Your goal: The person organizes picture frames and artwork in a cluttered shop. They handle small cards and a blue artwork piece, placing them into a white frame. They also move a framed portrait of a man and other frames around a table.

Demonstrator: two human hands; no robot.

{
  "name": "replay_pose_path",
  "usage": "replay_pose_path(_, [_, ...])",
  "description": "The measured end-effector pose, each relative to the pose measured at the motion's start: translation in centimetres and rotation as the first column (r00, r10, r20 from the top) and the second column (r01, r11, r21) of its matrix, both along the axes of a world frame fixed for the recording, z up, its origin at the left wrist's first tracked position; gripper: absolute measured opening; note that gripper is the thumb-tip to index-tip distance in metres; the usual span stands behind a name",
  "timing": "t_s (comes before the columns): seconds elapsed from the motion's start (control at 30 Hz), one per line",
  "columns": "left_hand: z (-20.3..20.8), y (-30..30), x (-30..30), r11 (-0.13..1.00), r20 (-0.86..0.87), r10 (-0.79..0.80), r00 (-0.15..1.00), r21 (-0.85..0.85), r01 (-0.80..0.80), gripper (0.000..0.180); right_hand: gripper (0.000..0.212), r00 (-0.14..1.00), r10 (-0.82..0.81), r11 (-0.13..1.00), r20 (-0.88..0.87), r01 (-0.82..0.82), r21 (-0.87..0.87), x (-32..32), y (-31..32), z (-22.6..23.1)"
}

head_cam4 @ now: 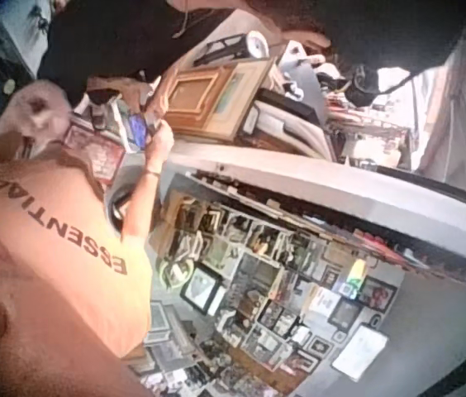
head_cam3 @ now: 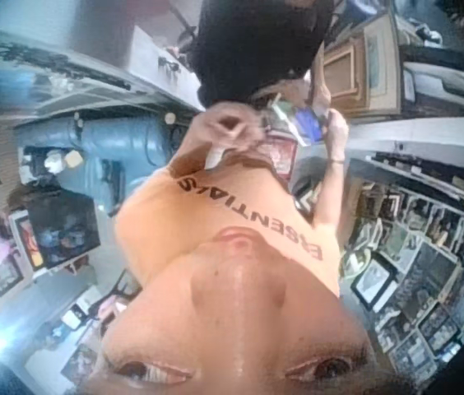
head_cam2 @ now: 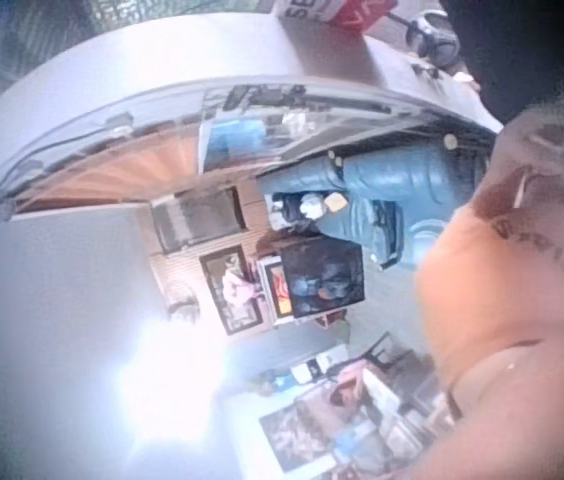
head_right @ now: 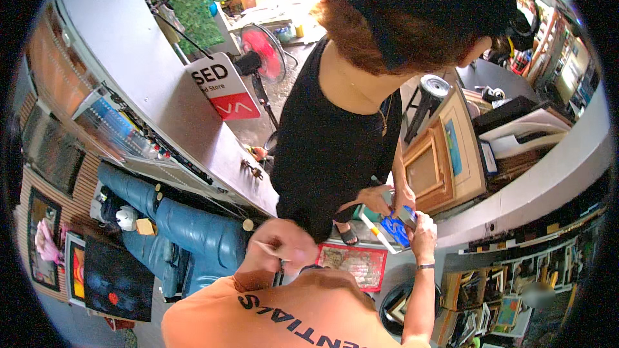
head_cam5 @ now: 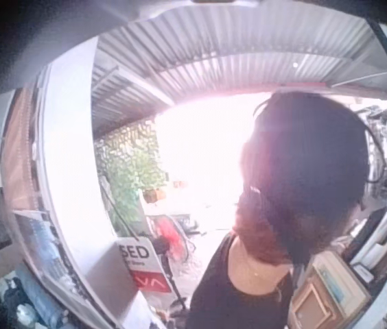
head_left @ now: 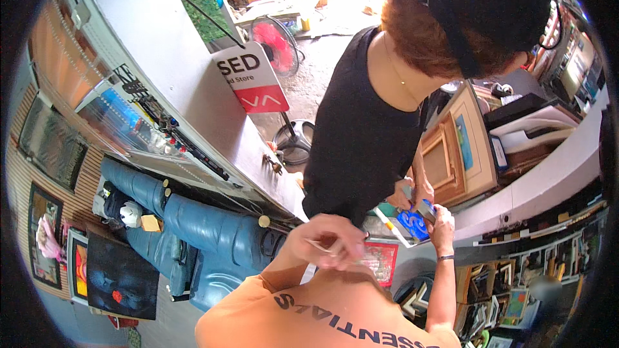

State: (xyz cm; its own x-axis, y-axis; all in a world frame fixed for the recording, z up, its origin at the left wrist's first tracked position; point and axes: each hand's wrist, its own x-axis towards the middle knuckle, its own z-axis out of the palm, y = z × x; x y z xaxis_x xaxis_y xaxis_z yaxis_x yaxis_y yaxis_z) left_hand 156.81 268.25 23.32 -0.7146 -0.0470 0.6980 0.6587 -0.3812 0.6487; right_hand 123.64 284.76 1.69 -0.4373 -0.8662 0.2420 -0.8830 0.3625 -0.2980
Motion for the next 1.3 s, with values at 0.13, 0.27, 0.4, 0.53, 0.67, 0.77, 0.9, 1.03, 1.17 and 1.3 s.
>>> replay_pose_path(0.13, [3.9, -2.0, 0.2, 0.939, -0.177, 0.215, 0.96, 0.307, -0.154, 0.081, 0.059, 0.994, -0.084, 0.996, -0.073, 0.086, 0.036, -1.5, -3.2, 0.1])
replay_pose_path(0.27, [6.7, -6.5, -1.8, 0.81, 0.054, 0.467, 0.882, 0.373, -0.452, 0.089, 0.06, 0.97, -0.11, 0.994, -0.216, 0.109, -0.017, -3.5, -7.2, 0.5])
replay_pose_path(0.4, [9.5, -12.6, -6.4, 0.71, 0.061, 0.632, 0.772, 0.351, -0.61, 0.085, 0.058, 0.904, -0.191, 0.98, -0.383, 0.152, -0.13, -5.6, -11.8, 2.4])
replay_pose_path(0.53, [8.2, -14.9, -8.8, 0.752, 0.066, 0.606, 0.793, 0.278, -0.598, 0.058, 0.048, 0.951, -0.239, 0.947, -0.195, 0.184, -0.263, -5.2, -13.5, 3.5])
replay_pose_path(0.67, [-0.7, -12.4, -10.7, 0.894, 0.337, 0.375, 0.863, 0.114, -0.433, 0.042, 0.023, 0.993, -0.066, 0.97, 0.095, 0.087, -0.228, -0.9, -8.9, -3.4])
replay_pose_path(0.77, [-10.1, -9.2, -11.2, 0.851, 0.71, 0.041, 0.703, 0.344, -0.397, 0.05, 0.026, 0.919, -0.191, 0.978, 0.346, 0.148, 0.147, 5.3, 0.6, -12.7])
replay_pose_path(0.9, [-20.7, -4.7, -8.5, 0.55, 0.765, -0.37, 0.527, 0.637, -0.539, 0.063, 0.04, 0.429, -0.72, 0.686, 0.546, 0.319, 0.654, 18.2, 17.6, -21.6])
replay_pose_path(1.03, [-25.9, -3.0, -7.8, 0.498, 0.79, -0.436, 0.431, 0.611, -0.616, 0.054, 0.041, 0.088, -0.919, 0.393, 0.385, 0.314, 0.864, 30.1, 29.0, -24.0])
replay_pose_path(1.17, [-25.6, -5.5, -12.4, 0.592, 0.776, -0.396, 0.491, 0.625, -0.509, 0.047, 0.039, -0.035, -0.898, 0.402, 0.439, 0.341, 0.85, 33.8, 28.8, -25.3])
replay_pose_path(1.3, [-21.2, -12.0, -18.6, 0.699, 0.702, -0.134, 0.699, 0.567, -0.435, 0.039, 0.036, 0.04, -0.818, 0.547, 0.574, 0.365, 0.753, 33.5, 26.2, -26.5])
